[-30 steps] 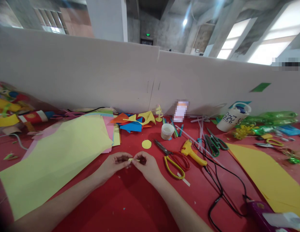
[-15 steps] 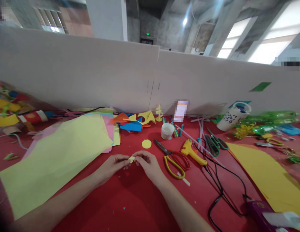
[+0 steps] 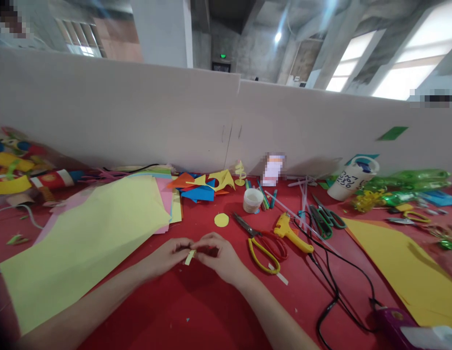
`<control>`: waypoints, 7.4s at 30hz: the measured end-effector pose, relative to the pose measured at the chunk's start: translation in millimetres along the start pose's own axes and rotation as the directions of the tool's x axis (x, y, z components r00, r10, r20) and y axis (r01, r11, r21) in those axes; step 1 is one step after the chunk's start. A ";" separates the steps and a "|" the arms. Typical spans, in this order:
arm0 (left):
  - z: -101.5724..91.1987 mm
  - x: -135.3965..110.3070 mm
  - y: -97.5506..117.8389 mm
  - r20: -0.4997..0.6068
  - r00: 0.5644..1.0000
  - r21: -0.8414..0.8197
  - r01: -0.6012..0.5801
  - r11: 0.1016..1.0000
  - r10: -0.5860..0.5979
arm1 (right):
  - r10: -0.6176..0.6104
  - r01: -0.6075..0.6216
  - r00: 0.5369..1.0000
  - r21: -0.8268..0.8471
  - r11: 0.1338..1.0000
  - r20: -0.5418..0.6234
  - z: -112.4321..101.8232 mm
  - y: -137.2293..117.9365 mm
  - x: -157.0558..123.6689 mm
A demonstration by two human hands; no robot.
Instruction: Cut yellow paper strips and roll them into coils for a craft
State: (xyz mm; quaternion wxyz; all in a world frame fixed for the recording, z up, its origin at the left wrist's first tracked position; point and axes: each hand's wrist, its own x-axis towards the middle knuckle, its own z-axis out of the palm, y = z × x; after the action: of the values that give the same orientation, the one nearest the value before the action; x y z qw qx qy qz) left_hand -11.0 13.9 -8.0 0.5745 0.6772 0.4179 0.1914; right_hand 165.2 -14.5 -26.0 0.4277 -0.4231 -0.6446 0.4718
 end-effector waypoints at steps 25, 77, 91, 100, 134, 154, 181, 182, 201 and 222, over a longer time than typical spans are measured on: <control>-4.7 3.9 1.9 -0.129 0.982 -0.217 0.109 0.970 -0.139 | 0.500 -0.391 0.841 -0.871 0.297 -0.207 -113.5 -15.3 -26.6; -6.7 -3.5 21.0 -0.073 0.997 -0.232 0.021 0.972 -0.039 | 0.450 -0.375 0.855 -0.907 0.191 -0.259 -85.4 -27.9 -23.5; -2.6 -13.6 27.1 0.252 0.967 -0.047 -0.036 0.998 0.047 | 0.024 -0.006 0.994 -0.167 0.986 0.107 -17.2 -50.9 -12.8; -1.9 -16.2 30.2 0.233 0.972 0.058 -0.042 0.997 0.028 | 0.125 -0.124 0.975 -0.015 0.992 0.185 -19.1 -42.8 -11.7; -2.3 -14.5 26.6 0.321 0.945 -0.184 0.133 0.974 -0.069 | 0.050 -0.013 0.996 -0.407 0.913 0.079 -7.9 -52.3 -17.0; 1.0 -10.3 26.3 0.159 0.984 -0.250 0.118 0.961 -0.079 | 0.087 -0.076 0.996 -0.339 0.938 0.019 -9.1 -45.7 -13.7; 2.1 -10.7 24.6 0.116 0.992 -0.212 0.069 0.975 -0.045 | 0.094 -0.075 0.995 -0.337 0.938 0.041 -14.8 -50.7 -13.3; 2.6 -10.7 24.6 0.116 0.992 -0.211 0.073 0.975 -0.049 | 0.097 -0.079 0.995 -0.337 0.938 0.037 -14.6 -51.6 -13.1; 8.8 -12.1 22.8 0.050 0.997 -0.144 0.063 0.987 -0.057 | 0.079 -0.077 0.997 -0.357 0.931 -0.007 -4.7 -37.1 -14.3; 9.6 -11.6 25.7 -0.061 0.998 -0.128 -0.003 0.992 -0.005 | 0.142 -0.144 0.989 -0.076 0.987 -0.028 -3.4 -32.7 -11.1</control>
State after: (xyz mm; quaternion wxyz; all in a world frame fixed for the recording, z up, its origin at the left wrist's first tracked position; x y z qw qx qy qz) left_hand -1.8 -0.9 16.2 0.6039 0.6325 0.4223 0.2383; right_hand 166.9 -30.7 4.7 0.3832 -0.4899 -0.6256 0.4710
